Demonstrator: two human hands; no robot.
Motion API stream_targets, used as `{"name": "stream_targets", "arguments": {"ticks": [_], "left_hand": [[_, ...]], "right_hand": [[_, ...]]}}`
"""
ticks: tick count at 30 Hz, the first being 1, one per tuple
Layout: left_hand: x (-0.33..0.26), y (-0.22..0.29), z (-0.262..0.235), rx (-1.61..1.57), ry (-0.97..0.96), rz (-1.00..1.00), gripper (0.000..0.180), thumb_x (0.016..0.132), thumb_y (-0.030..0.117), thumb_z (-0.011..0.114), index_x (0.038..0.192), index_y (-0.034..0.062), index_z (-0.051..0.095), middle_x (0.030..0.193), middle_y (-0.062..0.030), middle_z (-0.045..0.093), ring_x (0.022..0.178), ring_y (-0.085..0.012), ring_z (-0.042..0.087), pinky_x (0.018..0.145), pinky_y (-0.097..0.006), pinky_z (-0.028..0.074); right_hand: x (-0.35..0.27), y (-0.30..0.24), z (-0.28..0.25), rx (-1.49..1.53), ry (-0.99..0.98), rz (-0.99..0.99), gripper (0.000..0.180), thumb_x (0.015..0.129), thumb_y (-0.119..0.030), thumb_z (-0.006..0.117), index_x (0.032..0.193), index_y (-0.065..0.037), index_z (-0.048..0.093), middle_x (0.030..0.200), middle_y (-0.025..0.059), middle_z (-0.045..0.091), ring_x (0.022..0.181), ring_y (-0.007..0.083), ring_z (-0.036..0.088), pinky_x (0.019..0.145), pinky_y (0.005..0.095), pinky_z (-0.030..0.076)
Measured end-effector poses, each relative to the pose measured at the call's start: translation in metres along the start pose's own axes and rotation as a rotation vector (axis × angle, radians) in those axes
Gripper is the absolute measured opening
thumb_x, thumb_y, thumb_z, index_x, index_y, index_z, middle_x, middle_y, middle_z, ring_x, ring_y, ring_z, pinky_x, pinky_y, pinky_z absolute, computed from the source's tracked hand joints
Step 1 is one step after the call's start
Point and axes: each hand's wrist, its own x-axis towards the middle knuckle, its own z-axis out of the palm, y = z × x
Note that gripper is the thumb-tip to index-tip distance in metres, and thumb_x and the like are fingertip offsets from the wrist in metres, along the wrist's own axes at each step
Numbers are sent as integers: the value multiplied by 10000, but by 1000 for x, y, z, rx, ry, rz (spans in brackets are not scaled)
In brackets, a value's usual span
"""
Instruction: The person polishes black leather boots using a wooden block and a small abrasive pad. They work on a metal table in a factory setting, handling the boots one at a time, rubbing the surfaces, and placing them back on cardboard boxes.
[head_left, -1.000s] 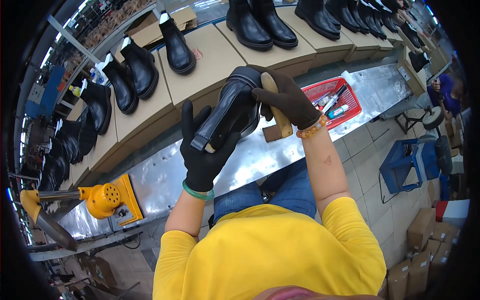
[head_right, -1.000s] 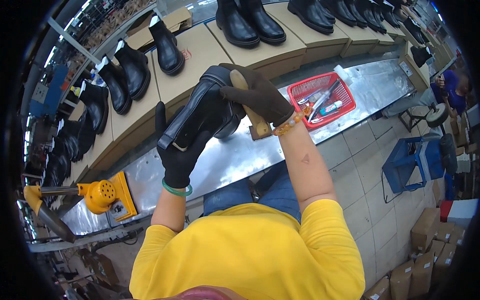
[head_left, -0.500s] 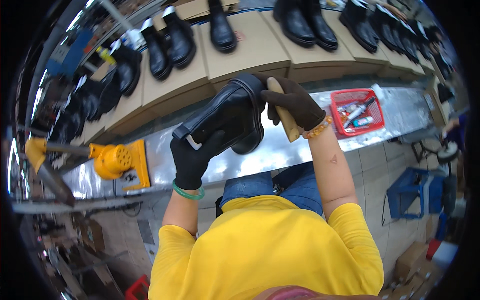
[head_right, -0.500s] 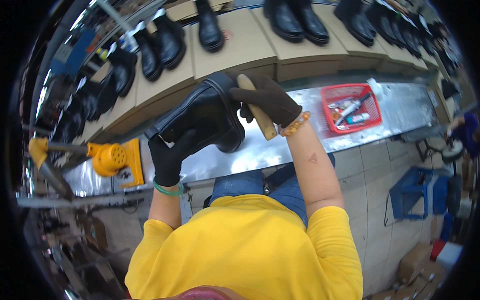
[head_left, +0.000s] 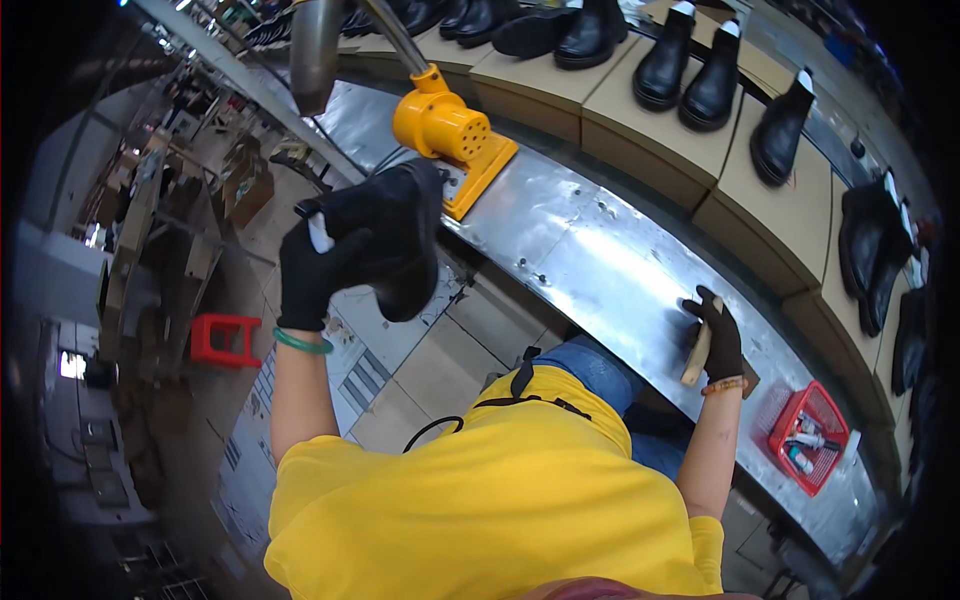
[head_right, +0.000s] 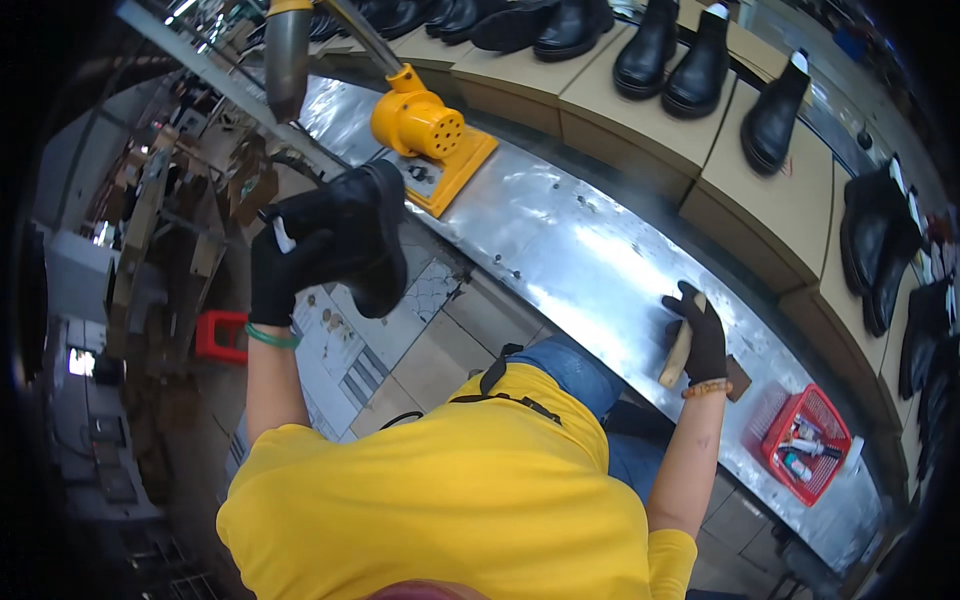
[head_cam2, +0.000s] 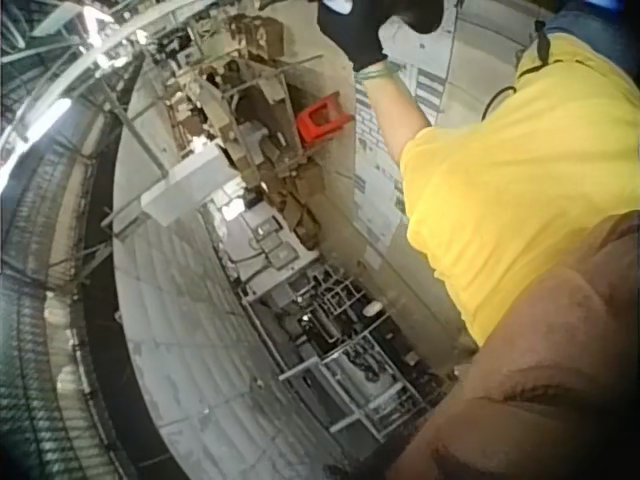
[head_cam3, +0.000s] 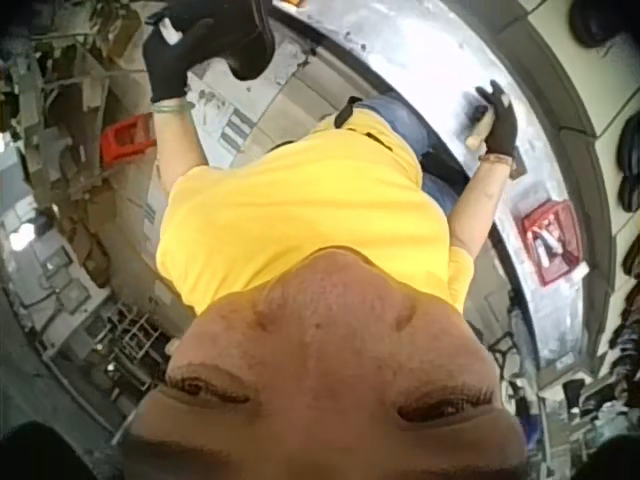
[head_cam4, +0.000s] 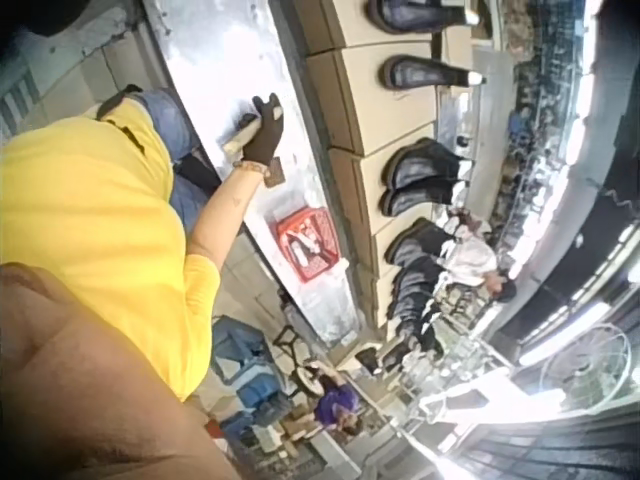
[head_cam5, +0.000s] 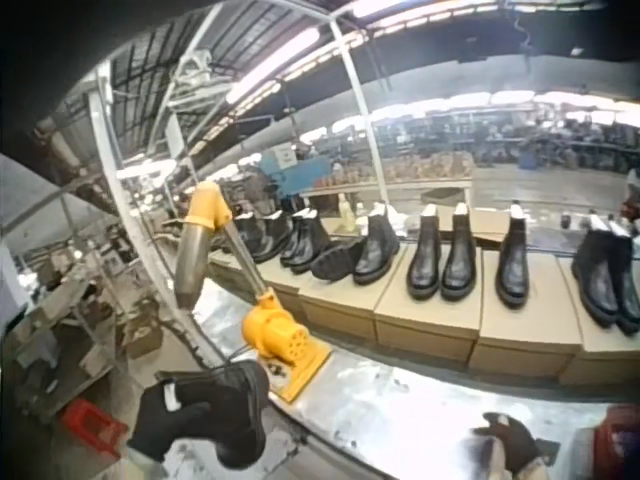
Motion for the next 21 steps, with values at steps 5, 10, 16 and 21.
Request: {"name": "stream_targets", "arguments": {"ticks": [5,10,16,21], "left_hand": [[30,-69,-45,383,321,25,433,704,282,766,1039,32,652,910,-112,690,844,-218,668,741,-331,500],[54,-86,-48,507,458,137,422,720,340,753,1024,63,662,888,-117,687,828,-247,669,715,-343,497],[69,-99,-53,541,477,176,418,722,334,748,1041,77,662,913,-113,688,834,-236,670,724,-343,500],[79,-106,-66,76,516,-153,388,698,204,765,1025,24,661,926,-80,689,801,-179,665,690,-312,522]], "right_hand": [[14,26,-12,16,-5,60,464,886,-297,560,1299,-103,473,1000,100,631,598,122,541,518,287,489],[14,30,-17,107,39,45,452,872,-249,576,1276,-61,498,985,117,630,613,130,553,512,290,500],[13,29,-15,81,62,38,412,884,-231,565,1257,-65,511,956,102,637,599,125,548,502,279,494],[10,26,-11,88,76,38,393,893,-245,565,1239,-65,519,930,92,635,593,123,547,500,278,489]]}}
